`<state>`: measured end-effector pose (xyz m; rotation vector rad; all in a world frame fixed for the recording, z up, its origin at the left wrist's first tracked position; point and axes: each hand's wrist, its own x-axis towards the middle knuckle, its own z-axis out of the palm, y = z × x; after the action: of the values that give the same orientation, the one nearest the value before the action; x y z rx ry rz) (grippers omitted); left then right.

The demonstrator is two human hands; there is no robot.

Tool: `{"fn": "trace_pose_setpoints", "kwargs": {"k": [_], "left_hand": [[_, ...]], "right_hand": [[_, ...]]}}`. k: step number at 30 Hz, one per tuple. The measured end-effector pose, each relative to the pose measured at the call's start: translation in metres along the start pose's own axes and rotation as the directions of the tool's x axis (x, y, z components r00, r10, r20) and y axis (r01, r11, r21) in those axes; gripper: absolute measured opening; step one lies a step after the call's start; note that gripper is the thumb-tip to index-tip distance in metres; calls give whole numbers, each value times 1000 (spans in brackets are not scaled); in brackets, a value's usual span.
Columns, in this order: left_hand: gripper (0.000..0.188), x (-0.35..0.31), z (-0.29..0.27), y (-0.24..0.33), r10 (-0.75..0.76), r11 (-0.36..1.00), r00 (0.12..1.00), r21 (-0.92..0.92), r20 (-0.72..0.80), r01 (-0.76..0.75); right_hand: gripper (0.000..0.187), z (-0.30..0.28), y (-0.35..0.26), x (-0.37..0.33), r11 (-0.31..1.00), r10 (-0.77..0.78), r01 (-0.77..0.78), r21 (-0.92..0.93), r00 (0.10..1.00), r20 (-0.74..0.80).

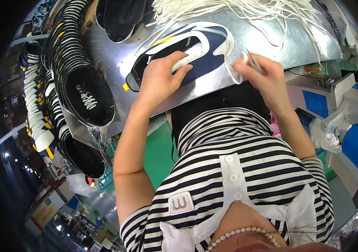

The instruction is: The person laces shoe uppers by threading cords through the eyelets with a handheld needle tool and sets each completed upper aside.

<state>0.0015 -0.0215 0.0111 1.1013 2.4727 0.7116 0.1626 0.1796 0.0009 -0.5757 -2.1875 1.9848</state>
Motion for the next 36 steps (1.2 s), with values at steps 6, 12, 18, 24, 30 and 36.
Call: {"fn": "trace_pose_setpoints", "kwargs": {"k": [6,12,18,24,30,36], "left_hand": [[36,1,-14,14,115,992,993,47,19,-116],[33,26,-10,46,-10,995,999,96,33,6],[25,40,6,32,-87,988,994,122,-64,94],[23,42,12,29,-65,989,988,120,-142,82],[22,41,11,28,-65,988,987,127,-148,84],[22,34,6,21,36,997,999,-62,-8,-37]], "right_hand": [[23,23,-7,73,970,-211,207,130,977,17],[28,27,7,109,958,-276,272,88,961,36],[27,20,12,85,966,-210,215,140,976,-48],[16,13,22,50,978,-189,196,-65,977,98],[15,13,22,54,971,-170,193,-139,973,157],[16,16,14,61,919,-196,246,-309,963,183]]}}
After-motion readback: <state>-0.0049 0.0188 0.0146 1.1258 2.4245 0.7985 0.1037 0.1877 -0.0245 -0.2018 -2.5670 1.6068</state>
